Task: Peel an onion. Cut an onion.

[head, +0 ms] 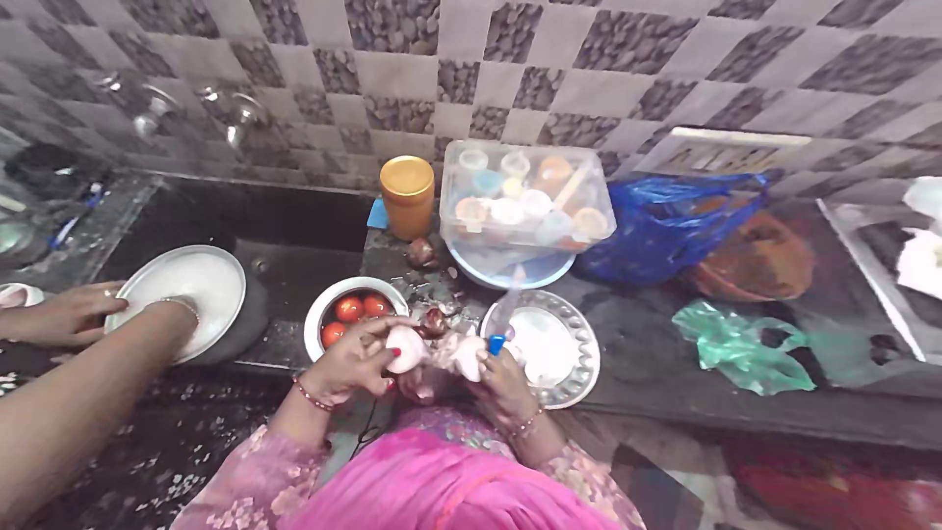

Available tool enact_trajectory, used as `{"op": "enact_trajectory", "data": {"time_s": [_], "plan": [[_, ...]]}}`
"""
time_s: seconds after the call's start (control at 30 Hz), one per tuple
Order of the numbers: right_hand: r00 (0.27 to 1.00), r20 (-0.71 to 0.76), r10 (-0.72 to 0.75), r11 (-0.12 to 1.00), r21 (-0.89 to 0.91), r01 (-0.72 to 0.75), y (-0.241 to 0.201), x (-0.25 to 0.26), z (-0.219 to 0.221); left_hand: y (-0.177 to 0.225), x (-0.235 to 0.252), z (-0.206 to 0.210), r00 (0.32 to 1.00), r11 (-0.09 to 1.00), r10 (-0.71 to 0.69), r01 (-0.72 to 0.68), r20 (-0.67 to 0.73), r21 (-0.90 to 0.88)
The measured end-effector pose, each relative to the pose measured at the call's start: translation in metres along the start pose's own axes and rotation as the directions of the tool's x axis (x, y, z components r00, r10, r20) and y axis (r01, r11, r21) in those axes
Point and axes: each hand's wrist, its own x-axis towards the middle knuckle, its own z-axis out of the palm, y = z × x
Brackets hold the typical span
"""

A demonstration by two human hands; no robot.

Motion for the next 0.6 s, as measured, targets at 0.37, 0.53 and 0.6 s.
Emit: {"op": "enact_trajectory", "data": {"time_s": [0.37,0.53,0.6], "plan": [[0.936,-0.32,-0.143,0.988,0.007,0.154,-0.01,-0.028,-0.044,0.061,0.07,-0.02,0.989,0.636,-0.082,0.149,-0.125,0.757],[0.937,-0.275,-0.216,0.976,-0.033,0.215,-0.006,-0.03,-0.041,0.032,0.165,-0.027,0.898,0.35,-0.438,0.197,-0.026,0.916],[0.935,-0.263,-0.237,0.972,-0.067,0.227,-0.004,-0.031,-0.039,0.026,0.192,-0.016,0.806,0.116,-0.581,0.217,-0.11,0.969]]}}
